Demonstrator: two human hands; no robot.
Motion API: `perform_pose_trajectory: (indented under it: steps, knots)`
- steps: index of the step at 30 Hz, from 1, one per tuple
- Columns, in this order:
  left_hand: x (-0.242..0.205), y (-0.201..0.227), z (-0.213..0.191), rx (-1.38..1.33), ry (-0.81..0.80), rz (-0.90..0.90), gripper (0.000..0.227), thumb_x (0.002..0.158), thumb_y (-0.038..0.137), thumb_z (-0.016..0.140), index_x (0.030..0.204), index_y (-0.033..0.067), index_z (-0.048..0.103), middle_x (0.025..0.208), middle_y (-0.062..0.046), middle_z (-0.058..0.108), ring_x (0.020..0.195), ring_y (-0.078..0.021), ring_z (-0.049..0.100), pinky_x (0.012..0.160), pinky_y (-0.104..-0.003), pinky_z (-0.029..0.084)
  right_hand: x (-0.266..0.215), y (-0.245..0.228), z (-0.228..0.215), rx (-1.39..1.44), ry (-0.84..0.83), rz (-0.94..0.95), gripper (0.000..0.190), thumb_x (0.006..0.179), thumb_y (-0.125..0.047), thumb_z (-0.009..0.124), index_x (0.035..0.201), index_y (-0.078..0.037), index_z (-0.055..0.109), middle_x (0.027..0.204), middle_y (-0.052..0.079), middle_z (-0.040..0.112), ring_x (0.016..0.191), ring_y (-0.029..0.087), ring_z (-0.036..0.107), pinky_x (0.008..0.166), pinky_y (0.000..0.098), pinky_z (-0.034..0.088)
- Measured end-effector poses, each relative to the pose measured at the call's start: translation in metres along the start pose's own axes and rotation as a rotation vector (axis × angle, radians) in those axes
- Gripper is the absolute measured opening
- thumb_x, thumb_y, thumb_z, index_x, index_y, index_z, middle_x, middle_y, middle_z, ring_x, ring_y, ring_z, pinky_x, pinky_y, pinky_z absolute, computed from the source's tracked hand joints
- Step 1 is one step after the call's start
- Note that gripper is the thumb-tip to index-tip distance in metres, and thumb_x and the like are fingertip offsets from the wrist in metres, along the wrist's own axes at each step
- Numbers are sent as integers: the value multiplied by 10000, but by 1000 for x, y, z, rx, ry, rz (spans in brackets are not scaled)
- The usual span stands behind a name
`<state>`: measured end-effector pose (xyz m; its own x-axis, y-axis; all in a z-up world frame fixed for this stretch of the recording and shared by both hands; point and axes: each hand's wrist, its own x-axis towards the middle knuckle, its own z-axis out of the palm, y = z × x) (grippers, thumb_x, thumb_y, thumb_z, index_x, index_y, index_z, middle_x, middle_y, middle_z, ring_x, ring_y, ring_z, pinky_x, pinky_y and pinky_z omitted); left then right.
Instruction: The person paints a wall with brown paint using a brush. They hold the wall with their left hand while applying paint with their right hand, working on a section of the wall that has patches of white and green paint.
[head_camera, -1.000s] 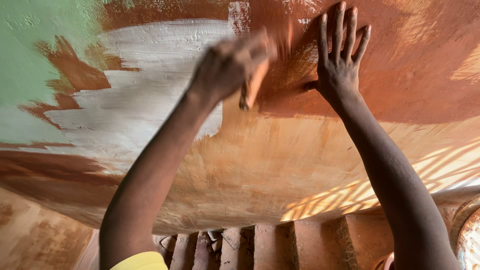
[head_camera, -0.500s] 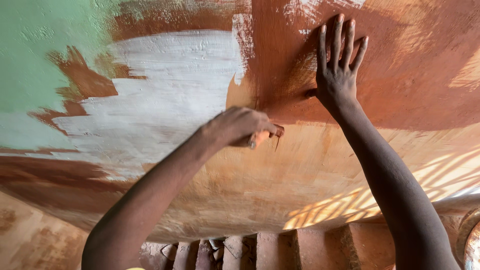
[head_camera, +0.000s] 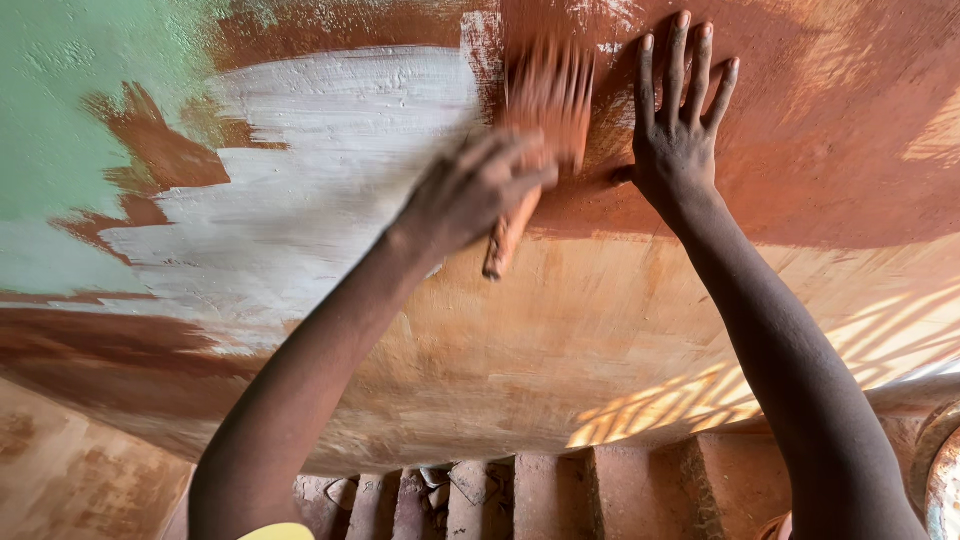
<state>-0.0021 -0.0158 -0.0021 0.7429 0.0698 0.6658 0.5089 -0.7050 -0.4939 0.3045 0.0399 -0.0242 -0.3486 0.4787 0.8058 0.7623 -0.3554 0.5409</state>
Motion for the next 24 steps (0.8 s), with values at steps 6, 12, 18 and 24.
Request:
perform_pose_trajectory:
  steps: [6, 12, 18, 24]
  knots:
    - [-15, 31, 3, -142, -398, -17, 398, 954, 130, 726, 1321, 274, 673, 1239, -11, 702, 1037, -178, 709, 921, -432, 633, -1, 4, -18, 675, -202, 46, 1040, 985, -204, 736, 1748, 30, 70, 1721, 357, -44, 1588, 547, -54, 1212, 807, -26]
    - [35, -40, -27, 339, 7, 76, 231, 1048, 224, 773, 1273, 262, 735, 1264, -39, 669, 1012, -189, 679, 859, -450, 573, -2, -1, -9, 291, -25, 11, 945, 990, -113, 704, 1681, 44, 79, 1695, 351, -63, 1572, 506, -88, 1233, 737, -65]
    - [18, -30, -7, 368, 299, 3, 318, 935, 230, 825, 1237, 214, 727, 1383, -91, 603, 1144, -251, 650, 954, -467, 556, -5, -1, 0, 310, -26, -1, 940, 983, -83, 698, 1679, 35, 78, 1694, 344, -86, 1569, 498, -105, 1198, 726, -73]
    - [-41, 46, 44, 149, -159, 139, 367, 936, 80, 767, 1272, 221, 724, 1283, -34, 667, 1051, -155, 657, 781, -335, 566, -4, 1, -11, 788, -378, 110, 1451, 679, -592, 906, 1704, 6, 70, 1702, 328, -48, 1581, 528, -54, 1231, 810, -28]
